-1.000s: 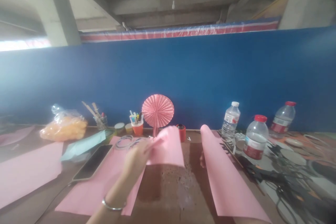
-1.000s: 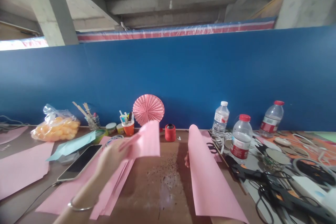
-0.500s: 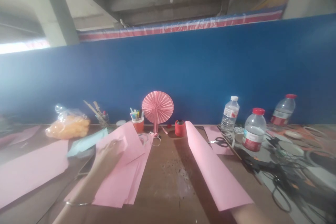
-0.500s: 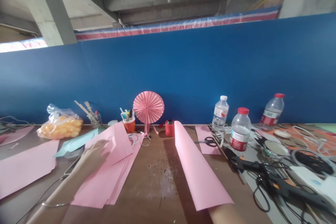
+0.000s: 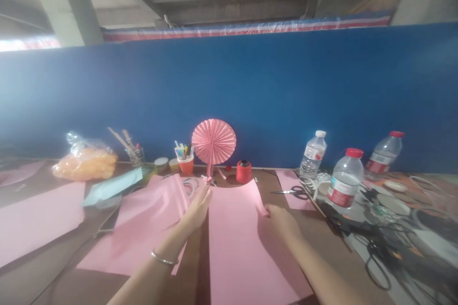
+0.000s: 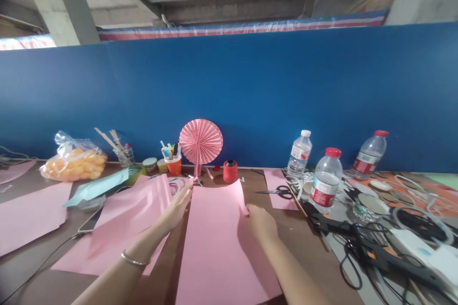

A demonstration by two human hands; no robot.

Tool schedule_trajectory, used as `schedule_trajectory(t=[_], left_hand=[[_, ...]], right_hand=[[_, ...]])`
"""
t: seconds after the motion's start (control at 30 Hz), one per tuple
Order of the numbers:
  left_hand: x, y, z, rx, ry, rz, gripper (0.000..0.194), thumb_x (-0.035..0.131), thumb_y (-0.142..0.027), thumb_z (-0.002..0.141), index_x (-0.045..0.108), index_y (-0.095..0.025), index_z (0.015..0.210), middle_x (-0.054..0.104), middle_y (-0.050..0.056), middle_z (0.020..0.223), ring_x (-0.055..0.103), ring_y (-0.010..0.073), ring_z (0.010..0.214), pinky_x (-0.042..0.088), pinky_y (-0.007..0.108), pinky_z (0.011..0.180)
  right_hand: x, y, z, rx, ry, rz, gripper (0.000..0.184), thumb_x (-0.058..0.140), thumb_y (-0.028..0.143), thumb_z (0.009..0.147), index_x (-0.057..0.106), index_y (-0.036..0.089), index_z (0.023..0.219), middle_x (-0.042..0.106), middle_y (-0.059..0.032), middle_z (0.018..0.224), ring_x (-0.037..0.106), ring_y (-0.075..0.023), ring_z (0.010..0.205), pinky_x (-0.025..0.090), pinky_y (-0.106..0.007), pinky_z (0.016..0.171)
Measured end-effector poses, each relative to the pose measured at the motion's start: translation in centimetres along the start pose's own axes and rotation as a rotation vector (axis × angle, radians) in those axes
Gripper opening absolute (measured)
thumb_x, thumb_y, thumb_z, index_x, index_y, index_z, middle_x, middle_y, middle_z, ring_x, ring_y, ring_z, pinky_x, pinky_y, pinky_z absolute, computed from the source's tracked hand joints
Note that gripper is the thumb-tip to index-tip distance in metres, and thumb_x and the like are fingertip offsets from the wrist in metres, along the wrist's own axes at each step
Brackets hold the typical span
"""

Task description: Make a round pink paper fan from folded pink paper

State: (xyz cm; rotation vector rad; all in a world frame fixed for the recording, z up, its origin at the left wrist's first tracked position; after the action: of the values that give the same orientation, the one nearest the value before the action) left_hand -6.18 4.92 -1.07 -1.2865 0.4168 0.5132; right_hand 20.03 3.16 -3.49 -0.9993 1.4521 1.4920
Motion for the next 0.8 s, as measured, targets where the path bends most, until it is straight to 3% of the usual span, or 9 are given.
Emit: schedule_trajectory(t=[0.1, 0.17, 0.27, 0.37, 0.47, 0.57, 0.67, 0.8], left_hand=[[0.4, 1.3, -0.3, -0.040, 0.128, 0.080, 0.054, 0.048, -0.035, 0.078, 0.037, -0.016, 0.127, 0.046, 0.013, 0.126, 0.054, 0.0239, 0.103, 0.043, 0.038, 0.087], [0.8, 1.7, -0.7, 0.006, 0.244, 0.207, 0.054, 0.053, -0.028, 0.072, 0.043, -0.013, 0.123, 0.044, 0.014, 0.127, 0.050, 0.0251, 0.108, 0.040, 0.038, 0.091], [1.6, 1.4, -1.7, 0.173, 0.383, 0.437, 0.053, 0.053, -0.028, 0.072, 0.046, -0.016, 0.123, 0.040, 0.012, 0.133, 0.034, 0.0258, 0.123, 0.025, 0.040, 0.103], [2.2, 0.6, -2.9, 0.266, 0.479, 0.555, 0.059, 0.050, -0.040, 0.076, 0.036, -0.024, 0.131, 0.030, 0.008, 0.141, 0.023, 0.0257, 0.129, 0.015, 0.045, 0.106], [3.0, -0.4, -3.9, 0.332, 0.537, 0.582, 0.065, 0.045, -0.049, 0.078, 0.025, -0.026, 0.136, 0.022, 0.005, 0.144, 0.017, 0.0250, 0.132, 0.010, 0.046, 0.107], [3.9, -1.0, -4.3, 0.369, 0.525, 0.608, 0.064, 0.043, -0.052, 0.078, 0.028, -0.025, 0.135, 0.022, 0.006, 0.144, 0.015, 0.0261, 0.132, 0.008, 0.047, 0.107], [4.6, -1.2, -3.9, 0.357, 0.483, 0.610, 0.066, 0.046, -0.051, 0.076, 0.034, -0.019, 0.132, 0.026, 0.010, 0.142, 0.017, 0.0283, 0.131, 0.009, 0.046, 0.107], [4.6, -0.9, -2.7, 0.296, 0.419, 0.447, 0.058, 0.046, -0.030, 0.076, 0.035, -0.014, 0.131, 0.038, 0.012, 0.135, 0.031, 0.0245, 0.126, 0.016, 0.039, 0.107]], right_hand=[[0.1, -0.8, 0.9, 0.008, -0.012, 0.061, 0.027, 0.043, 0.032, 0.079, 0.055, 0.019, 0.060, 0.062, -0.0053, 0.061, 0.057, -0.0186, 0.058, 0.028, -0.024, 0.047], [0.0, -1.1, 1.3, -0.011, -0.027, 0.140, 0.040, 0.035, 0.042, 0.083, 0.054, 0.019, 0.056, 0.061, -0.0047, 0.057, 0.056, -0.0187, 0.056, 0.030, -0.025, 0.047], [-0.2, -1.4, 1.6, -0.061, -0.009, 0.521, 0.047, 0.033, 0.053, 0.081, 0.059, 0.018, 0.064, 0.064, -0.0049, 0.062, 0.059, -0.0214, 0.064, 0.039, -0.026, 0.054], [-0.5, -1.5, 1.8, -0.105, 0.056, 0.957, 0.050, 0.042, 0.059, 0.076, 0.065, 0.016, 0.084, 0.068, -0.0073, 0.083, 0.061, -0.0260, 0.083, 0.045, -0.032, 0.069], [-0.8, -1.8, 2.0, -0.132, 0.111, 1.148, 0.056, 0.045, 0.061, 0.074, 0.066, 0.014, 0.095, 0.067, -0.0109, 0.095, 0.059, -0.0283, 0.093, 0.042, -0.038, 0.083], [-1.0, -1.9, 1.8, -0.191, 0.242, 1.176, 0.058, 0.041, 0.061, 0.077, 0.065, 0.013, 0.100, 0.066, -0.0126, 0.099, 0.058, -0.0286, 0.096, 0.040, -0.042, 0.087], [-1.3, -1.5, 1.3, -0.348, 0.273, 1.037, 0.047, 0.045, 0.053, 0.079, 0.068, 0.015, 0.095, 0.062, -0.0112, 0.109, 0.052, -0.0273, 0.106, 0.034, -0.042, 0.095], [-1.5, -0.7, 0.6, -0.450, 0.251, 0.873, 0.032, 0.051, 0.043, 0.080, 0.071, 0.018, 0.086, 0.059, -0.0094, 0.114, 0.051, -0.0252, 0.107, 0.034, -0.040, 0.096]])
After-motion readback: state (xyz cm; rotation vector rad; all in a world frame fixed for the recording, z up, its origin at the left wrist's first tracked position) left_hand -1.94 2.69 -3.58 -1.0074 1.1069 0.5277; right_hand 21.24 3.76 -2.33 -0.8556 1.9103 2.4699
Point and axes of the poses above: each hand's wrist, its own z-axis towards the middle knuckle, its own x-axis out of the palm, y = z × x, the point moved 2 cm from there along z, towards the middle knuckle
